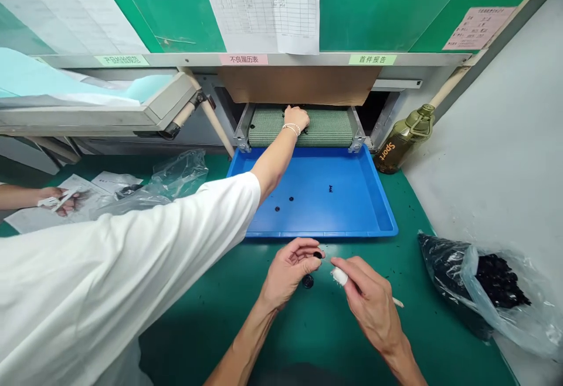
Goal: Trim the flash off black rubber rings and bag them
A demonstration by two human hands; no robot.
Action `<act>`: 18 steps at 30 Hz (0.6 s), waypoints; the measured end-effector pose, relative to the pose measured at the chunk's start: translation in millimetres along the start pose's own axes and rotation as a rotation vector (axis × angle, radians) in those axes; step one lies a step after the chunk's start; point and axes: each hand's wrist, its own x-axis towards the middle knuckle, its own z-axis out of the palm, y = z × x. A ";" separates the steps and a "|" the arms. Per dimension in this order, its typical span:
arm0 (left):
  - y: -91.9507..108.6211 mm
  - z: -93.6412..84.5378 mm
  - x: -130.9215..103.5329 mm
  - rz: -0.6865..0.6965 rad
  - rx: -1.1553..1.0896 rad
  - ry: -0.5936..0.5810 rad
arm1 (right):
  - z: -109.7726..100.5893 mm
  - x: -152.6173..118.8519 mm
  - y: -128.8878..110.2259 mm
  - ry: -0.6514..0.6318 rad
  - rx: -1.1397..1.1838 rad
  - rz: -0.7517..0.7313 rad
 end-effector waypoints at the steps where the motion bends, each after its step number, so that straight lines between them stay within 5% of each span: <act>1: -0.7 0.3 -3.1 -0.002 -0.017 0.004 | 1.8 -2.4 -2.1 -0.004 -0.007 -0.001; 18: -12.8 -7.0 -5.5 -0.021 -0.113 0.025 | 13.6 0.5 -12.4 -0.091 -0.159 -0.074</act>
